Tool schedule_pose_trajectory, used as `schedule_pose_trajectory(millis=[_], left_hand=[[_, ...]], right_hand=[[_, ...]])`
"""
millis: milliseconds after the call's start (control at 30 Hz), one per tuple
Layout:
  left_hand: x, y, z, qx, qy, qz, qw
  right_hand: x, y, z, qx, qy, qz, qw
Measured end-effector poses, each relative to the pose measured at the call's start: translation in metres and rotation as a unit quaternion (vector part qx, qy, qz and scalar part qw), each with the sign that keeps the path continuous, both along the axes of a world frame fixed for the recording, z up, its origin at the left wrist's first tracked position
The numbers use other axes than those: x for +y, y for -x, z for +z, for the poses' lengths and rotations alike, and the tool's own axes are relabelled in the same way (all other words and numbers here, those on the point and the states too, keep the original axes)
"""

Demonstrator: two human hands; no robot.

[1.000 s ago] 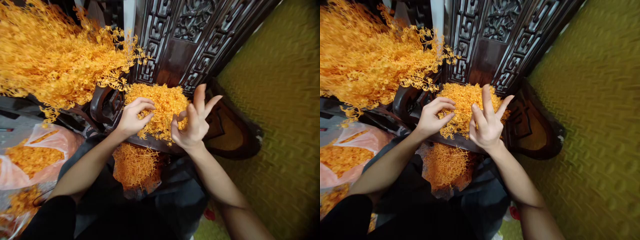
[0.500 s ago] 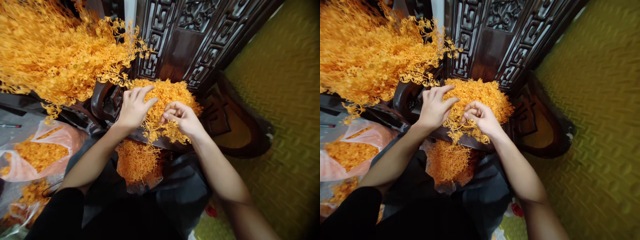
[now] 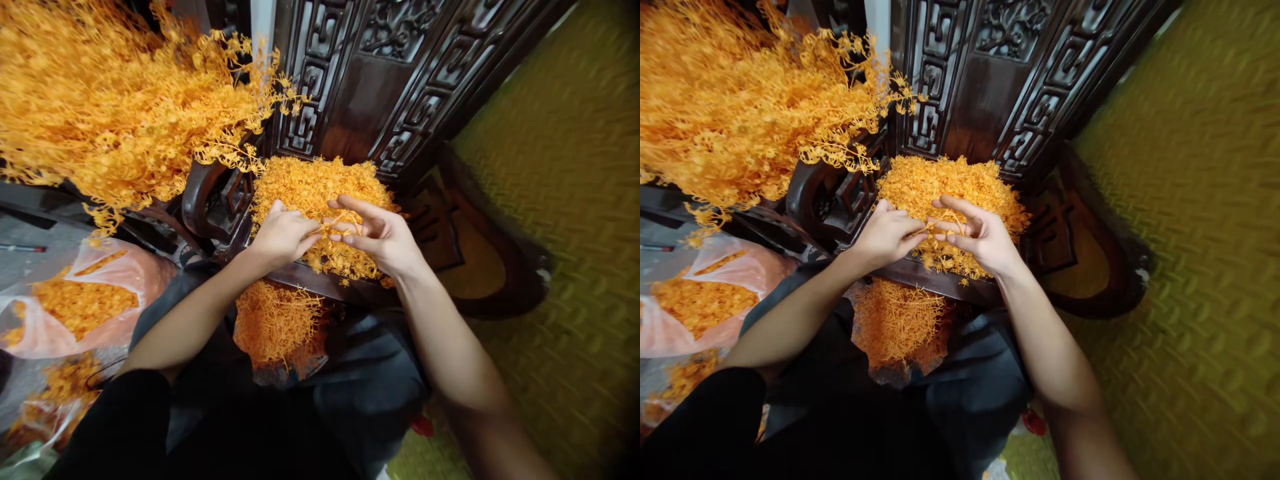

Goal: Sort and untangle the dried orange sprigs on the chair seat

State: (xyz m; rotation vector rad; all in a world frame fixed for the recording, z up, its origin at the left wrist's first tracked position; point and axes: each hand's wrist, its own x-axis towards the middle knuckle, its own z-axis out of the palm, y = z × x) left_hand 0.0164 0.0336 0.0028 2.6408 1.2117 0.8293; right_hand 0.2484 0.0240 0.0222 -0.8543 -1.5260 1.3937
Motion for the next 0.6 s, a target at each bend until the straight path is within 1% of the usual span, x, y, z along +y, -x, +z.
schedule_pose_trajectory(millis=[67,100,200,233,267,300,367,433,533,600], left_hand=[[-0.001,0.002,0.006,-0.006,-0.003,0.014,1.0],[-0.001,0.004,0.009,-0.018,-0.004,0.021,1.0],[0.0,0.009,0.013,-0.046,0.005,0.016,0.999],[0.0,0.01,0.013,-0.055,0.014,0.003,0.998],[0.002,0.01,0.012,-0.068,0.025,-0.014,0.997],[0.003,0.01,0.01,-0.087,0.034,-0.033,0.995],[0.005,0.009,0.007,-0.136,0.051,-0.071,0.987],[0.006,0.007,0.006,-0.182,0.085,-0.094,0.975],[0.005,0.004,0.009,-0.187,0.165,-0.098,0.964],[0.004,0.003,0.012,-0.176,0.182,-0.089,0.963]], right_hand=[[0.0,-0.001,-0.002,-0.07,-0.049,-0.029,0.996],[0.001,-0.002,-0.002,-0.118,-0.09,-0.046,0.988],[0.0,-0.001,-0.001,-0.249,-0.229,-0.072,0.938],[-0.001,0.001,-0.001,-0.266,-0.265,-0.079,0.923],[-0.002,0.003,0.0,-0.266,-0.29,-0.088,0.915],[-0.004,0.006,0.0,-0.254,-0.3,-0.098,0.914],[-0.008,0.012,-0.001,-0.216,-0.287,-0.12,0.925],[-0.01,0.017,-0.001,-0.185,-0.242,-0.135,0.943],[-0.012,0.021,0.002,-0.145,-0.166,-0.143,0.965],[-0.012,0.02,0.006,-0.112,-0.109,-0.118,0.981]])
